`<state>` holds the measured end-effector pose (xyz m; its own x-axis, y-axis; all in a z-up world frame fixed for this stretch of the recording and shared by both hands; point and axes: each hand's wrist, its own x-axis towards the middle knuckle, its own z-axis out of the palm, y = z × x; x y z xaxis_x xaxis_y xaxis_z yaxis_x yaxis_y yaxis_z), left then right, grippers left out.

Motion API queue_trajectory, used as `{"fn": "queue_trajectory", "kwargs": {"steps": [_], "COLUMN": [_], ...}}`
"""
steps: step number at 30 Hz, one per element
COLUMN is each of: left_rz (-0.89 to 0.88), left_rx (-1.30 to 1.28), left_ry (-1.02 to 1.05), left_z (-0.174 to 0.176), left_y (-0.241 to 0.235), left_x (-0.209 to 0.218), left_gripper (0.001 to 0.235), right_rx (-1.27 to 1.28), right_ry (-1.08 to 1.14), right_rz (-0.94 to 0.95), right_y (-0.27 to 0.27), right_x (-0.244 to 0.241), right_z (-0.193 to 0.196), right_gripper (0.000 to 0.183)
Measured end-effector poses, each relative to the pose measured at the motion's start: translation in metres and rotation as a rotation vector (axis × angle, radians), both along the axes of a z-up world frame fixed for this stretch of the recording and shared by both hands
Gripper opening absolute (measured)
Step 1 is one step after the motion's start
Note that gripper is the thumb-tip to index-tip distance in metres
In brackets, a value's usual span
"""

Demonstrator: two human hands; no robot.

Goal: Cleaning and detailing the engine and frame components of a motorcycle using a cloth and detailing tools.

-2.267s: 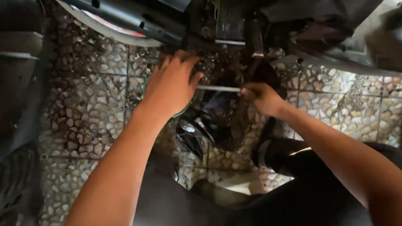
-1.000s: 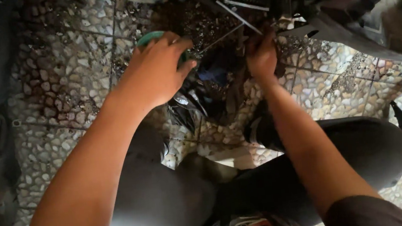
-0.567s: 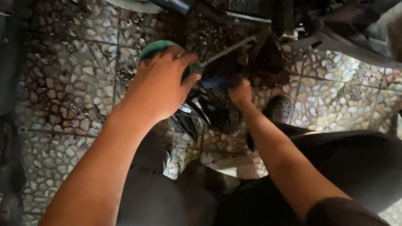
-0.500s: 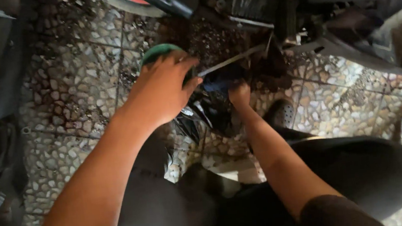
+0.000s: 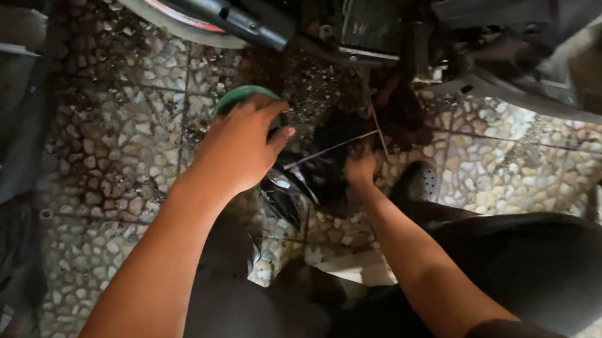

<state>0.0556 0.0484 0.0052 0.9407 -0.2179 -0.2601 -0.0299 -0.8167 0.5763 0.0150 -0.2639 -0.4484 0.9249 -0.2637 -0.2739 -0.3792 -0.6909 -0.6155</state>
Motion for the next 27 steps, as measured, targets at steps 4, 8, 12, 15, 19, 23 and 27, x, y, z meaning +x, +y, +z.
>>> {"fn": "queue_trajectory", "kwargs": {"steps": [4,8,12,15,19,23,27], "left_rz": [-0.029,-0.034,-0.085,-0.111,-0.252,-0.182,0.043], "left_rx": [-0.032,-0.065,-0.025,-0.104,-0.457,-0.654,-0.823], "left_ry": [-0.008,-0.017,-0.027,-0.101,-0.381,0.056,0.126], "left_z": [0.001,0.005,-0.015,-0.034,-0.065,-0.091,-0.065], "left_y": [-0.004,-0.007,-0.020,-0.036,-0.067,-0.087,-0.100], "left_x": [-0.002,-0.004,-0.005,-0.012,-0.014,-0.010,-0.014], "left_gripper": [0.043,0.040,0.037,0.038,0.059,0.025,0.051], "right_rx": [0.144,0.202,0.488,0.577,0.630,0.999,1.277], "right_ry": [-0.459,-0.526,-0.537,-0.534,-0.623,-0.492,-0.343], "right_rz": [-0.113,-0.088,-0.054,-0.022,0.056,-0.027,-0.231], "right_y": [-0.023,0.003,0.038,0.027,0.019,0.021,0.044], "right_x": [-0.010,-0.017,-0.020,-0.027,-0.001,0.031,0.045], "right_z": [-0.021,0.113,0.293,0.325,0.368,0.373,0.379], "right_gripper": [0.043,0.031,0.019,0.017,0.017,0.021,0.020]}}
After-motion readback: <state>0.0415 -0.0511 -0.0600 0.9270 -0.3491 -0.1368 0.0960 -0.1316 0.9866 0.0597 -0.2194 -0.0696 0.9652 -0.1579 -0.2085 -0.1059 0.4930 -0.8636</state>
